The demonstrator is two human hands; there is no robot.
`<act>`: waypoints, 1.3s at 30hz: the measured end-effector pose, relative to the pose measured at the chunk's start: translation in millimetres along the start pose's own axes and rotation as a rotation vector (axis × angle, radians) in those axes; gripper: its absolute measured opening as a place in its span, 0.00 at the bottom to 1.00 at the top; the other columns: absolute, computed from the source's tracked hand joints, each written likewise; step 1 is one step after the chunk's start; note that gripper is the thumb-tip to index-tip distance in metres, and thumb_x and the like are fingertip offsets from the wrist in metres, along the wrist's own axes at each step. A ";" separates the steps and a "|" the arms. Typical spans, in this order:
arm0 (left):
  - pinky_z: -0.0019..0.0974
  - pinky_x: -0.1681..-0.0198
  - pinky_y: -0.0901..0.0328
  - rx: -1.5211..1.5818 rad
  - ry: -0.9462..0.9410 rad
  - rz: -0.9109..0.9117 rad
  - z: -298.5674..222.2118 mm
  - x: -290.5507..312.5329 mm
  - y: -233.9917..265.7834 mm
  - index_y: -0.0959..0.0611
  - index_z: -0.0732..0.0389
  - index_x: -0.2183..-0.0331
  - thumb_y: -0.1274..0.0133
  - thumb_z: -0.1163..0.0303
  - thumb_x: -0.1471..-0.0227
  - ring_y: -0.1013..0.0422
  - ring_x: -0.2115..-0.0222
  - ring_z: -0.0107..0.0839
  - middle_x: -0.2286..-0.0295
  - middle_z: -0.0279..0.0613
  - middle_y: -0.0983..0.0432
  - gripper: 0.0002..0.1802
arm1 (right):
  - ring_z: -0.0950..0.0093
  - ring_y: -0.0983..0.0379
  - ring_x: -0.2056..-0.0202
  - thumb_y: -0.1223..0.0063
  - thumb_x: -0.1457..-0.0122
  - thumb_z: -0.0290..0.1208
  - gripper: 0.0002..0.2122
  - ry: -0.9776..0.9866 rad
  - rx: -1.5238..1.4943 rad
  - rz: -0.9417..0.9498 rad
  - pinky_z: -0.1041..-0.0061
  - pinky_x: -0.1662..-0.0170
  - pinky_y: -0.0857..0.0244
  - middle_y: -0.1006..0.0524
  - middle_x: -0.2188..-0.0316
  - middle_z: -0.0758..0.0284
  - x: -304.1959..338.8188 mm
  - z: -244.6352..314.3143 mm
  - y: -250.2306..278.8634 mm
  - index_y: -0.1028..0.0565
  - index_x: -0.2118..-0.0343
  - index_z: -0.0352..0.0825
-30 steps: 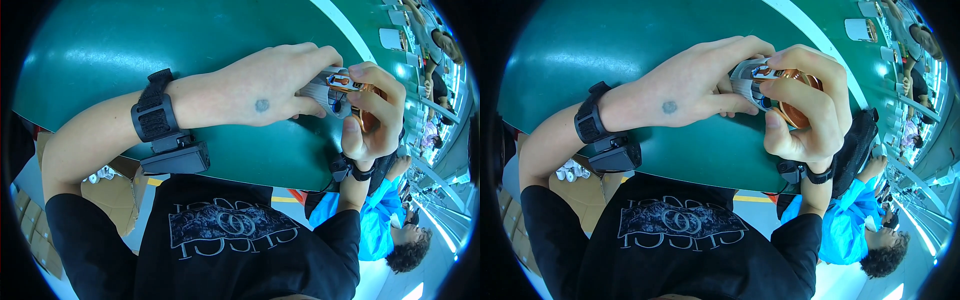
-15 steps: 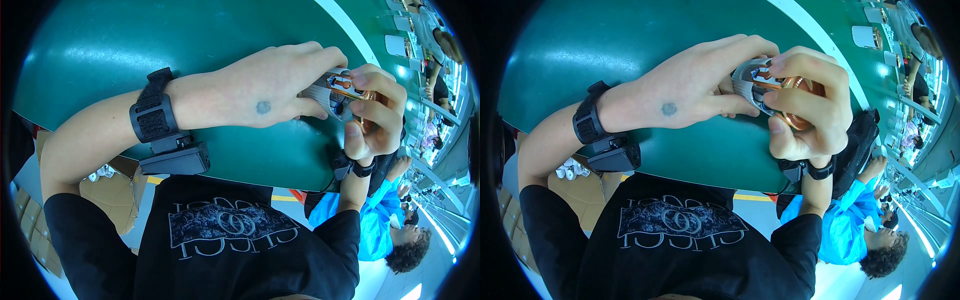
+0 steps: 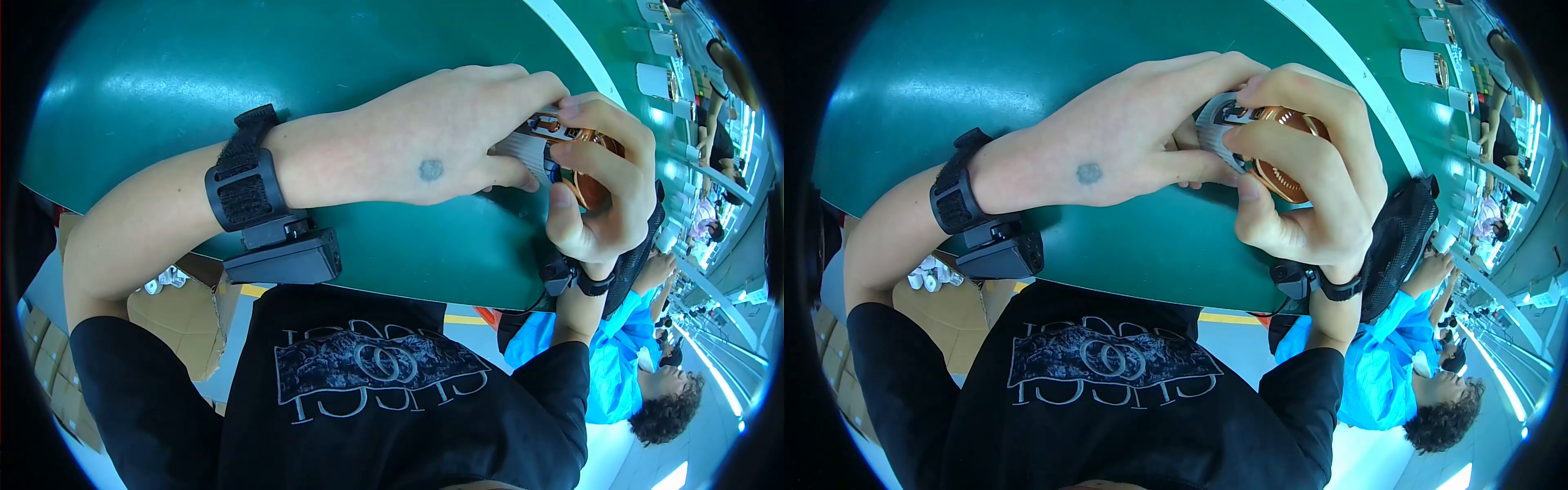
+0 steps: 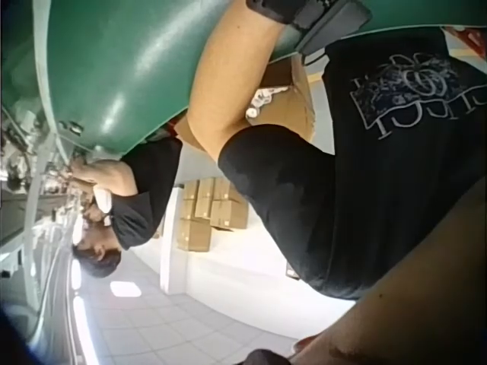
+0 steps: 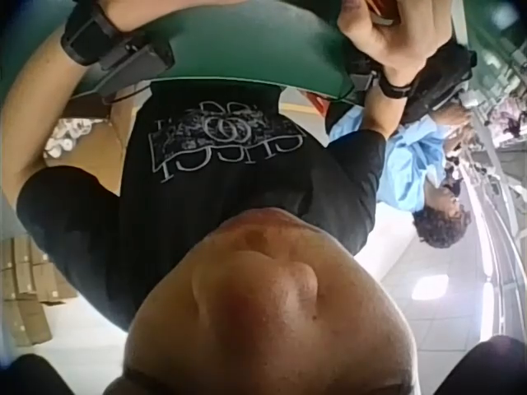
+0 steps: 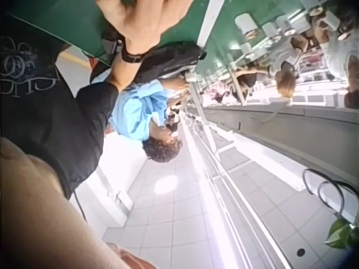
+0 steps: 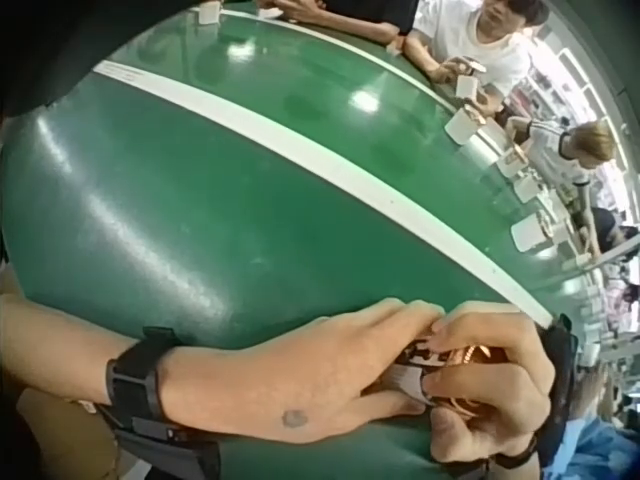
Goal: The person picks up a white container and a gold lid, fits the lid onto the container, and places the assembled unit onto the conveyor belt. This process is repeated several times as the person continues to assemble and set down the units.
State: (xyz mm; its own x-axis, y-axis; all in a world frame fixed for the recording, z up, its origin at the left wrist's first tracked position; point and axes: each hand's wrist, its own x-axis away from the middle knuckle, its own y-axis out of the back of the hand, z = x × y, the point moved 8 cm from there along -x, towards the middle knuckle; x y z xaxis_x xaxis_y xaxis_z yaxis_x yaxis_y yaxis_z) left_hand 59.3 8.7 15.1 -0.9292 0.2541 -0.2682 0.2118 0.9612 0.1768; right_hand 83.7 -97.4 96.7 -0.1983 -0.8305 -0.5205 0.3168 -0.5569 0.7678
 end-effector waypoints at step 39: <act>0.39 0.49 0.28 -0.150 -0.017 -0.044 -8.4 -45.4 39.2 0.36 0.65 0.37 0.27 0.73 0.57 0.33 0.43 0.41 0.45 0.50 0.34 0.49 | 0.60 0.27 0.47 0.50 0.34 0.43 0.28 -0.579 -0.250 -0.332 0.63 0.45 0.32 0.29 0.43 0.54 27.5 -82.4 -15.8 0.38 0.35 0.33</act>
State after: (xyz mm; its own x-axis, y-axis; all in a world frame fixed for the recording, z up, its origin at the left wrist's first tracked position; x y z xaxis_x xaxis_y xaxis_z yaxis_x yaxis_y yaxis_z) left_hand 107.2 33.9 42.2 -0.9309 0.2153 -0.2950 0.1222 0.9448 0.3041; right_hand 149.7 -110.3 39.5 -0.7604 -0.5293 -0.3764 0.3438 -0.8197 0.4581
